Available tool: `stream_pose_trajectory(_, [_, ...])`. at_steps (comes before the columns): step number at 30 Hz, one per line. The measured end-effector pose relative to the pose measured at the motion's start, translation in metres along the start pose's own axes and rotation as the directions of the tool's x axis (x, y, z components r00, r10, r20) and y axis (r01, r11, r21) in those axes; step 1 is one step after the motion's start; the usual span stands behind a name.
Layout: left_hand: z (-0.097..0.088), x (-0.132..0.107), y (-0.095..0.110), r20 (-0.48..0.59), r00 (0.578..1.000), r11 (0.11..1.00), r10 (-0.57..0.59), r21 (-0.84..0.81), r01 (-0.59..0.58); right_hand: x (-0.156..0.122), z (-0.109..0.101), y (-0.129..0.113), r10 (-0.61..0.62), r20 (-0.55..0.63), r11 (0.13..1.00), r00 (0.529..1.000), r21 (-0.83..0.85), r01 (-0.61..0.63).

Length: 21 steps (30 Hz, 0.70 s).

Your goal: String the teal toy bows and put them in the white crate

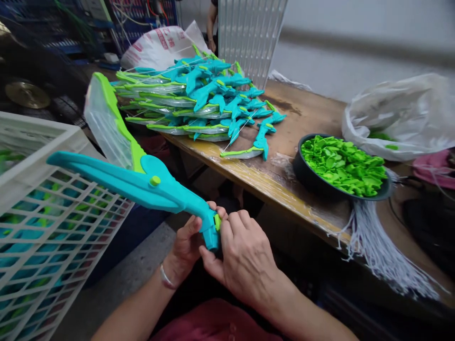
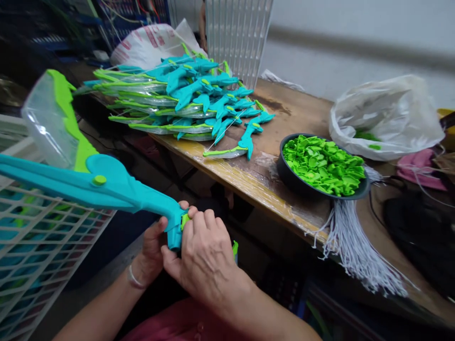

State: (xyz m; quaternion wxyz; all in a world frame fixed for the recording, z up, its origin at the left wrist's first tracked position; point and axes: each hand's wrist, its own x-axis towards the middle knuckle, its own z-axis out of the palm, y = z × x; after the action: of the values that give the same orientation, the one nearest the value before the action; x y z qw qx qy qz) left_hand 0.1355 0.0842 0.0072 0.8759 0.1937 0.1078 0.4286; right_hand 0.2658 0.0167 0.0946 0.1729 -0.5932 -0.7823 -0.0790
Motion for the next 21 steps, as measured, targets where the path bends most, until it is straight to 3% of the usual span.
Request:
stream_pose_trajectory(3, [-0.001,-0.006,-0.002,-0.03,0.999,0.999,-0.035,-0.007,0.035,-0.001,0.0,0.002,-0.066,0.046,0.997,0.997,-0.043,0.068])
stream_pose_trajectory(7, [0.004,-0.006,-0.005,0.043,0.999,0.998,-0.027,-0.054,0.029,0.001,0.005,0.011,-0.183,0.057,0.983,0.981,-0.018,0.184])
stream_pose_trajectory(12, [0.006,0.001,-0.011,0.061,0.994,0.995,-0.095,-0.025,0.097,-0.003,0.013,0.029,-0.293,-0.007,0.955,0.956,0.042,0.293])
stream_pose_trajectory(17, [-0.001,0.003,-0.027,-0.044,0.986,0.987,-0.163,0.003,0.164,-0.014,0.021,0.034,-0.264,0.016,0.964,0.964,0.032,0.263])
stream_pose_trajectory(21, [-0.003,-0.004,-0.026,-0.245,0.962,0.986,-0.121,0.086,0.146,-0.014,0.02,0.026,-0.164,0.074,0.986,0.984,0.036,0.161])
